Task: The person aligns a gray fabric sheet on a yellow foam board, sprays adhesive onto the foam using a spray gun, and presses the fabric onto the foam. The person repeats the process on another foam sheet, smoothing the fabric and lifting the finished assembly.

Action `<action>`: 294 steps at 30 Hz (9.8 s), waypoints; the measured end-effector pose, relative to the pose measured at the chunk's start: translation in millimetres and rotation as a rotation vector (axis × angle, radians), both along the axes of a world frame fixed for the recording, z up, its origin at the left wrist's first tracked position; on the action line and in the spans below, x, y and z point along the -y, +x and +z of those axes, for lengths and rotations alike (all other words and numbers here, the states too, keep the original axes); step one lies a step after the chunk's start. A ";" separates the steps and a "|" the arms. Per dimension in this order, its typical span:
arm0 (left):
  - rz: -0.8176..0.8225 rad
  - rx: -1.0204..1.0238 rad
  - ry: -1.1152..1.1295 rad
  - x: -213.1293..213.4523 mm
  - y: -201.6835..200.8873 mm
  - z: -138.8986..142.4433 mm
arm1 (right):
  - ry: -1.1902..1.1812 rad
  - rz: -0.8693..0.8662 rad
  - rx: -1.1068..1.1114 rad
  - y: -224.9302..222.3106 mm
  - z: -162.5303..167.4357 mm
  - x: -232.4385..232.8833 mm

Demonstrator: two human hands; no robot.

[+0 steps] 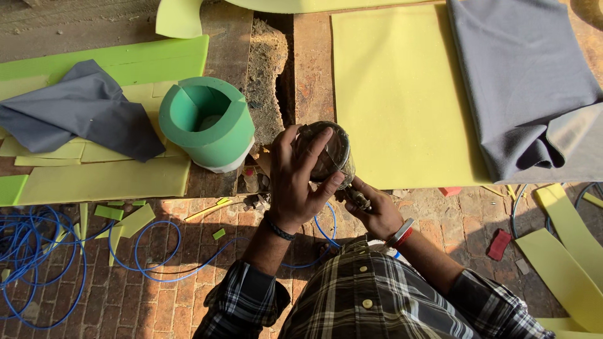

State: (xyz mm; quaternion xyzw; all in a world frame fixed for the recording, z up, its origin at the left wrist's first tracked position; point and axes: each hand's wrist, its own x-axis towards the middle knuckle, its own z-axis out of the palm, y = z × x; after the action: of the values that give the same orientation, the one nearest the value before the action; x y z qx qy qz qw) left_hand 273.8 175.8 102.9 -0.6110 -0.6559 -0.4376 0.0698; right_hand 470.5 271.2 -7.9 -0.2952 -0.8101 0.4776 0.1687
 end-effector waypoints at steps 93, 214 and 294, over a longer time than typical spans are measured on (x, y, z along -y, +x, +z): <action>0.426 0.159 -0.627 -75.3 157.4 -137.7 | -0.445 -0.324 -0.521 105.8 26.4 -383.8; 0.495 0.507 -0.707 -171.1 309.4 -134.9 | -0.288 -0.423 -0.450 236.1 8.5 -492.7; 0.138 0.417 -0.863 -23.7 89.5 -197.4 | -0.565 -0.336 -0.104 151.1 -71.1 -208.7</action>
State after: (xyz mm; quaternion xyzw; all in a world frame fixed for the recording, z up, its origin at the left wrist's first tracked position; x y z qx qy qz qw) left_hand 363.3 199.5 -94.5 -0.4383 -0.8167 -0.2333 -0.2941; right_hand 621.6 480.0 -79.0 -0.4349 -0.5759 0.6634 0.1978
